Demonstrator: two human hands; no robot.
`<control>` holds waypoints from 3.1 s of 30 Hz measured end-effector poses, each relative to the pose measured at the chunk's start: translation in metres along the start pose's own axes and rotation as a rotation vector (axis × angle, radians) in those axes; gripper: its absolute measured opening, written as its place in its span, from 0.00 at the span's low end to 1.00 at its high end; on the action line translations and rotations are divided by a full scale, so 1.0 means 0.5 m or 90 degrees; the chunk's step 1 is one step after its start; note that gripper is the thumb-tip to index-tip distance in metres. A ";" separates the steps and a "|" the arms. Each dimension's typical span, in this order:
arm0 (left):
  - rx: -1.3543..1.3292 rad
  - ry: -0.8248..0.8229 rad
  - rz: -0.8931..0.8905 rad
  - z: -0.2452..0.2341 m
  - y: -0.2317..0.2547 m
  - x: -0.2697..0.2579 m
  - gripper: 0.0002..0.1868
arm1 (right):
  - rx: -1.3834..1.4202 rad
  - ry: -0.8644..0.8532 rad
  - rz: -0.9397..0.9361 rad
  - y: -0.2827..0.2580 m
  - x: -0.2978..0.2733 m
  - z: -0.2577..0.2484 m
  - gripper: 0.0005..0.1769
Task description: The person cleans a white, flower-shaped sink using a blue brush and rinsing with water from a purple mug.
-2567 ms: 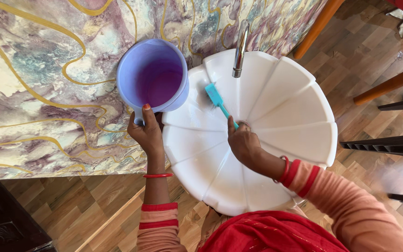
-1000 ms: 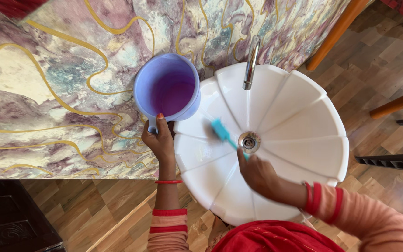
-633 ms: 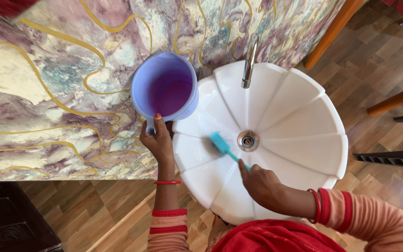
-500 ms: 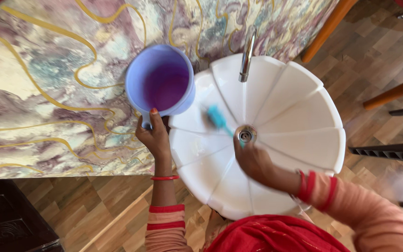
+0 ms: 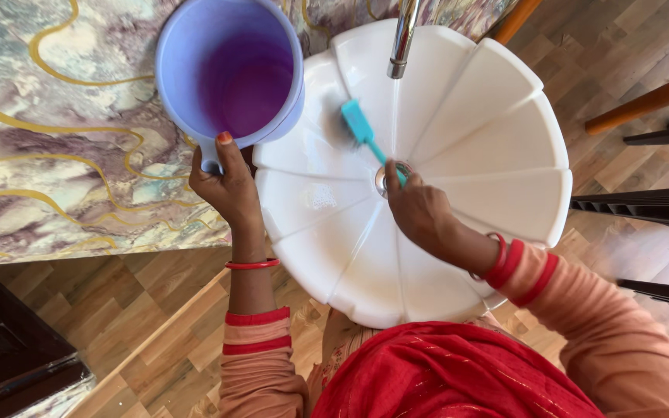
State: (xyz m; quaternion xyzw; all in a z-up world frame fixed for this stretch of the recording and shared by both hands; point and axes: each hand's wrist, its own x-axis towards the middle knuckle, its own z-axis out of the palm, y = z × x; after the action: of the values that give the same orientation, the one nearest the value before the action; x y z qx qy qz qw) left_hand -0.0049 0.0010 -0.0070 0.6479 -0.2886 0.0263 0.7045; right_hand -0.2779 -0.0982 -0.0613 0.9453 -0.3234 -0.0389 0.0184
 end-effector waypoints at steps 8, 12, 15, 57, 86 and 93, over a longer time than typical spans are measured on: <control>-0.019 -0.038 0.019 0.021 0.022 -0.006 0.21 | 0.056 -0.193 -0.129 -0.070 -0.112 -0.099 0.37; -0.024 -0.055 0.013 0.032 0.027 -0.012 0.19 | 0.071 -0.150 -0.125 -0.043 -0.065 -0.115 0.39; -0.026 -0.056 0.018 0.032 0.021 -0.012 0.19 | 0.085 -0.121 -0.106 -0.030 -0.068 -0.101 0.40; -0.068 0.009 0.031 0.040 -0.010 0.026 0.21 | -0.112 0.172 -0.206 0.163 -0.202 -0.074 0.37; 0.113 0.111 -0.097 0.120 -0.005 0.058 0.24 | -0.036 -0.347 -0.181 0.326 -0.262 -0.219 0.41; 0.390 0.167 -0.113 0.112 0.019 0.107 0.37 | -0.118 -0.069 -0.291 0.252 -0.224 -0.160 0.32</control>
State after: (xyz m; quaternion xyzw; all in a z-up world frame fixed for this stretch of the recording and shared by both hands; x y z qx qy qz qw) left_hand 0.0146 -0.0676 0.0245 0.8429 -0.1167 0.1338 0.5080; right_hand -0.4362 -0.1285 0.0330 0.9846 -0.0970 -0.1225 0.0786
